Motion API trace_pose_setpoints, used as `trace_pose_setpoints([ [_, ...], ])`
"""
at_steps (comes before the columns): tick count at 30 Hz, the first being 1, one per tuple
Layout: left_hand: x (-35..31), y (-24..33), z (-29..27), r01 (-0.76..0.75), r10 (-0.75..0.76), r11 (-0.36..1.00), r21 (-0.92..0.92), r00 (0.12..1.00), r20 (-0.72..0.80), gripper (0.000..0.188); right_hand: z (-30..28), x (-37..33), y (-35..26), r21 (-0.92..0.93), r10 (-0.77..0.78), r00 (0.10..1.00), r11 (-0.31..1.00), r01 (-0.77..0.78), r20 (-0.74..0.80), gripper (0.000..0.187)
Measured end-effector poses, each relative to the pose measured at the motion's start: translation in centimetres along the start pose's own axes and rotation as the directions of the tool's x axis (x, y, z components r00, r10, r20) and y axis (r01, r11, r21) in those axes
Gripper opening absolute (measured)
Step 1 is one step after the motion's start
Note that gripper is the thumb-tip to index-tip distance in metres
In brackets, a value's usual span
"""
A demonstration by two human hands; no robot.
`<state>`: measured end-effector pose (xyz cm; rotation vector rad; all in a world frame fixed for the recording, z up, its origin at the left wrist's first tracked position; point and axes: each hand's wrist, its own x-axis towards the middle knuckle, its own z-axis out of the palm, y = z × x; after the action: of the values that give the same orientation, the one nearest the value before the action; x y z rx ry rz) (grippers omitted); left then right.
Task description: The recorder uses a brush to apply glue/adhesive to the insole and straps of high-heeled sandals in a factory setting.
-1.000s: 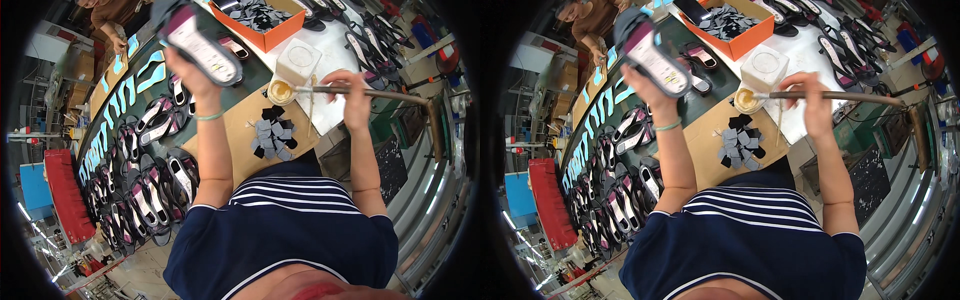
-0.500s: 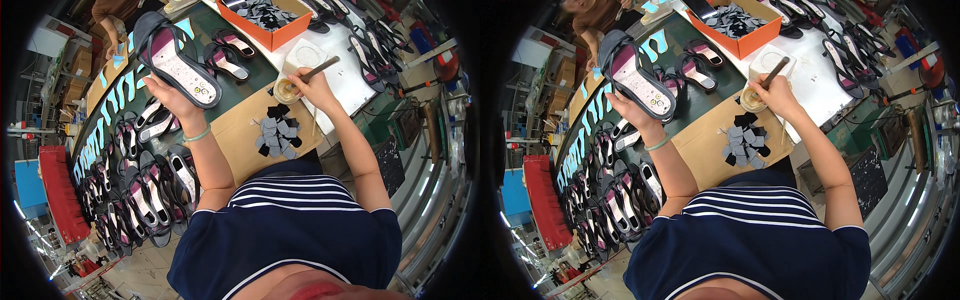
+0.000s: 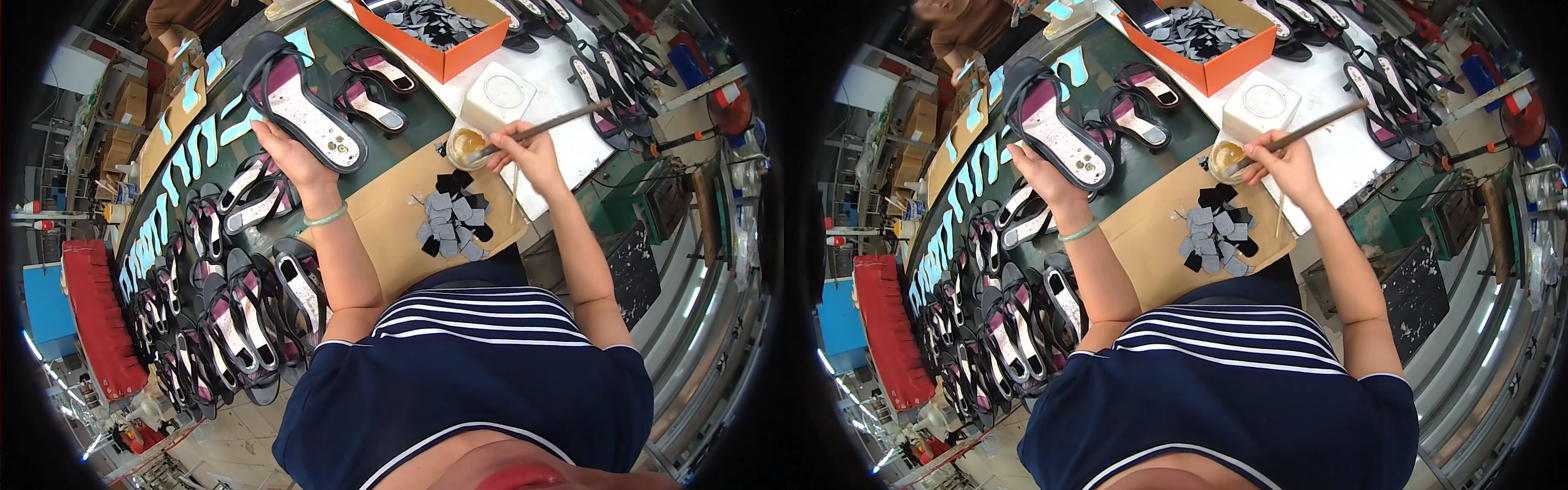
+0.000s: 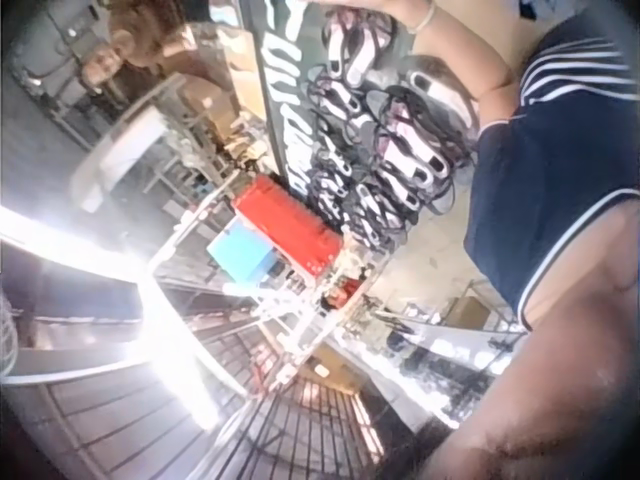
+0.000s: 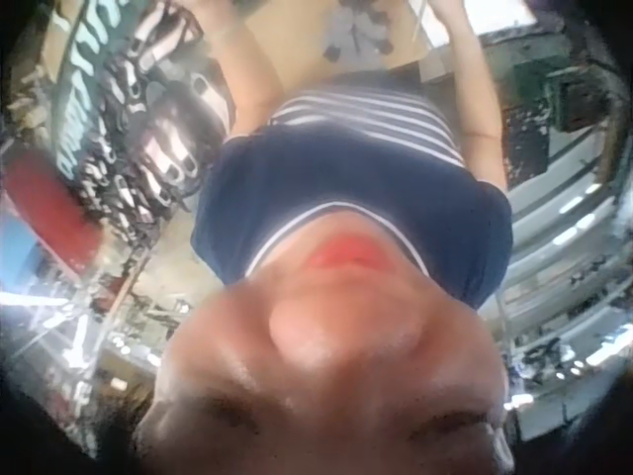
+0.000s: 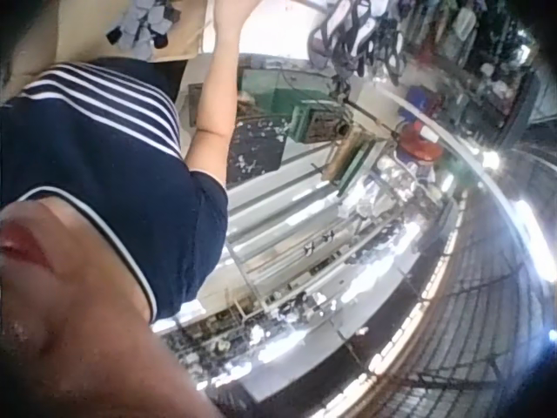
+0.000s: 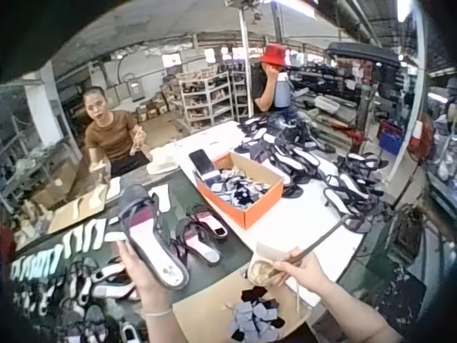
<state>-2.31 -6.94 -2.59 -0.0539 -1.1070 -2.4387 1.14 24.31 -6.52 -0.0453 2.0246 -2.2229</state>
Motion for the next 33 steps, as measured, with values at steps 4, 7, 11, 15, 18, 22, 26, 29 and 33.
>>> trace_pose_setpoints([
  [4,0.5,-0.9,-2.1,0.065,-0.066,0.998,-0.013,0.998,-0.017,0.054,0.1,-1.2,-1.4,0.343,0.024,0.998,0.939,-0.004,-0.054,0.018],
  [7,0.9,-1.4,-3.2,0.093,-0.097,0.993,-0.079,0.994,-0.050,0.052,-0.9,-1.5,-0.8,0.265,-0.090,0.958,0.950,0.164,-0.271,0.017],
  [11,0.6,-2.5,-2.9,0.210,-0.227,0.964,-0.162,0.970,-0.092,0.052,-2.0,-5.3,2.9,0.220,0.193,0.962,0.964,-0.149,-0.193,0.017],
  [15,0.0,-4.7,-3.3,0.283,-0.282,0.959,-0.023,0.959,0.031,0.054,-1.7,-6.2,-2.3,0.508,0.086,0.995,0.860,-0.047,-0.054,0.017],
  [18,-0.5,-6.1,-1.8,0.377,-0.372,0.926,-0.020,0.921,0.118,0.058,-0.3,-4.9,-7.3,0.567,-0.236,0.968,0.810,0.148,0.085,0.021],
  [22,-1.5,-7.2,-0.3,0.451,-0.442,0.892,-0.034,0.886,0.144,0.059,3.5,-2.0,-9.7,0.212,-0.421,0.900,0.895,0.392,0.111,0.022],
  [26,-2.8,-7.0,1.5,0.445,-0.443,0.896,0.004,0.890,0.105,0.062,6.9,1.8,-8.8,-0.011,-0.511,0.855,0.858,0.513,0.089,0.017],
  [29,-3.6,-6.3,3.8,0.435,-0.434,0.900,0.020,0.891,0.134,0.067,7.5,5.0,-6.1,-0.141,-0.565,0.823,0.811,0.567,0.063,0.016],
  [33,-4.2,-6.1,4.2,0.415,-0.407,0.910,-0.017,0.899,0.160,0.067,8.0,5.2,-5.0,-0.138,-0.471,0.876,0.865,0.482,0.108,0.016],
])
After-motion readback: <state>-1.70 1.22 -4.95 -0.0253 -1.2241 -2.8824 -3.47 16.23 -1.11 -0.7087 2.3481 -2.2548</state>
